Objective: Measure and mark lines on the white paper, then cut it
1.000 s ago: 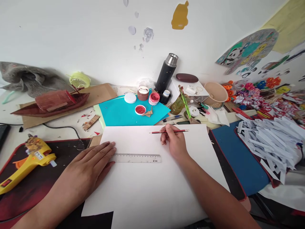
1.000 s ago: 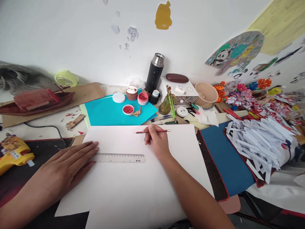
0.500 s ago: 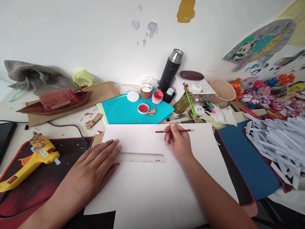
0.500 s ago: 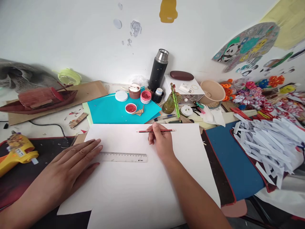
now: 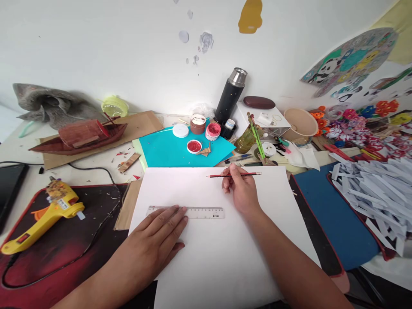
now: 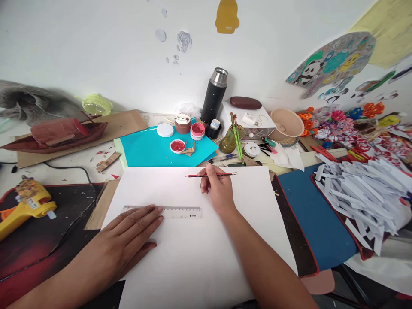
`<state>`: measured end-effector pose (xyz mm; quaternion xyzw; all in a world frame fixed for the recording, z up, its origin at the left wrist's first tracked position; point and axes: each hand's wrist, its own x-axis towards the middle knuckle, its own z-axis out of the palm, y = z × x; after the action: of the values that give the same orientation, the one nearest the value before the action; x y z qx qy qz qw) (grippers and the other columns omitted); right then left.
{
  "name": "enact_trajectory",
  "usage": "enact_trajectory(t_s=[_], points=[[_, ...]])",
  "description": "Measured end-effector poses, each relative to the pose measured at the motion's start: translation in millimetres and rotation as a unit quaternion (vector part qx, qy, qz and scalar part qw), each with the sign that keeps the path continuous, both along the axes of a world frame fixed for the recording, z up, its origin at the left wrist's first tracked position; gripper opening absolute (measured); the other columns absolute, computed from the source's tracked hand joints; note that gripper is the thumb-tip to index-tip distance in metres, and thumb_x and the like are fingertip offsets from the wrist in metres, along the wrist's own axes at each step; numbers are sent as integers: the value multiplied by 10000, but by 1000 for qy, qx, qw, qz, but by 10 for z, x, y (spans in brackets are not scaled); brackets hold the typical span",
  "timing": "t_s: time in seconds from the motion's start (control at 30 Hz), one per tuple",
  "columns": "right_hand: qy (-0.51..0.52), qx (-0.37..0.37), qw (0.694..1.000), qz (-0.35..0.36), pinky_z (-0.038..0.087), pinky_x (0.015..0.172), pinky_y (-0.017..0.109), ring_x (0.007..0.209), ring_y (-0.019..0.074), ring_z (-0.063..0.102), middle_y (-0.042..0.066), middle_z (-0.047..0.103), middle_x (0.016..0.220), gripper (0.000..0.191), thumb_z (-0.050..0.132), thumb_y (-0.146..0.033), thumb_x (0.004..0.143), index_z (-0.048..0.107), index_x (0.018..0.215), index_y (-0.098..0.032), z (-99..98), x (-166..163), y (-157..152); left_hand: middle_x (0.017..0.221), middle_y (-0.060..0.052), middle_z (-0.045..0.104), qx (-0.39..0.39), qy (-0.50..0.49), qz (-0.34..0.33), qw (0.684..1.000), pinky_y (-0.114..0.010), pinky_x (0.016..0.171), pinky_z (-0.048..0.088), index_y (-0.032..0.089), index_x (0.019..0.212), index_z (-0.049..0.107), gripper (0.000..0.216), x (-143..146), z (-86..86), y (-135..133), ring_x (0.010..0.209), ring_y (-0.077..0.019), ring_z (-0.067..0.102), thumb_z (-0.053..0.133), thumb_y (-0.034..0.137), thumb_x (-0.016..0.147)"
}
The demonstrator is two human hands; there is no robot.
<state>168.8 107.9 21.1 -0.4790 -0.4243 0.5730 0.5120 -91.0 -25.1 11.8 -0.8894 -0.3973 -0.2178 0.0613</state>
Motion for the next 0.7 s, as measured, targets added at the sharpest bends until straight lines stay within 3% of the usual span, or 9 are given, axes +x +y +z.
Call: enact_trajectory(t_s=[0.27,0.43,0.7], points=[[-15,-9,1000,13,374,414,252,436,131,535,-16,582,493,601,819,-781,824,743,744,-190,70,-13,54,1515,-93,701,8,31,-1,999,-404,1164,493,169,1418,693,367,99,24,4,1365,-262,676,522,295,1119],[0,17,1000,-13,373,418,245,434,123,535,-23,577,499,588,847,-764,809,730,729,-193,127,20,175,1504,-82,711,5,37,7,999,-422,1150,483,165,1401,702,380,111,17,-2,1351,-266,673,475,325,1142],[-6,34,999,-23,369,422,249,427,119,526,-26,580,495,594,804,-772,849,705,735,-197,7,44,259,1436,-94,742,-9,35,20,999,-417,1121,465,168,1436,681,396,194,24,12,1284,-278,684,488,340,1136]])
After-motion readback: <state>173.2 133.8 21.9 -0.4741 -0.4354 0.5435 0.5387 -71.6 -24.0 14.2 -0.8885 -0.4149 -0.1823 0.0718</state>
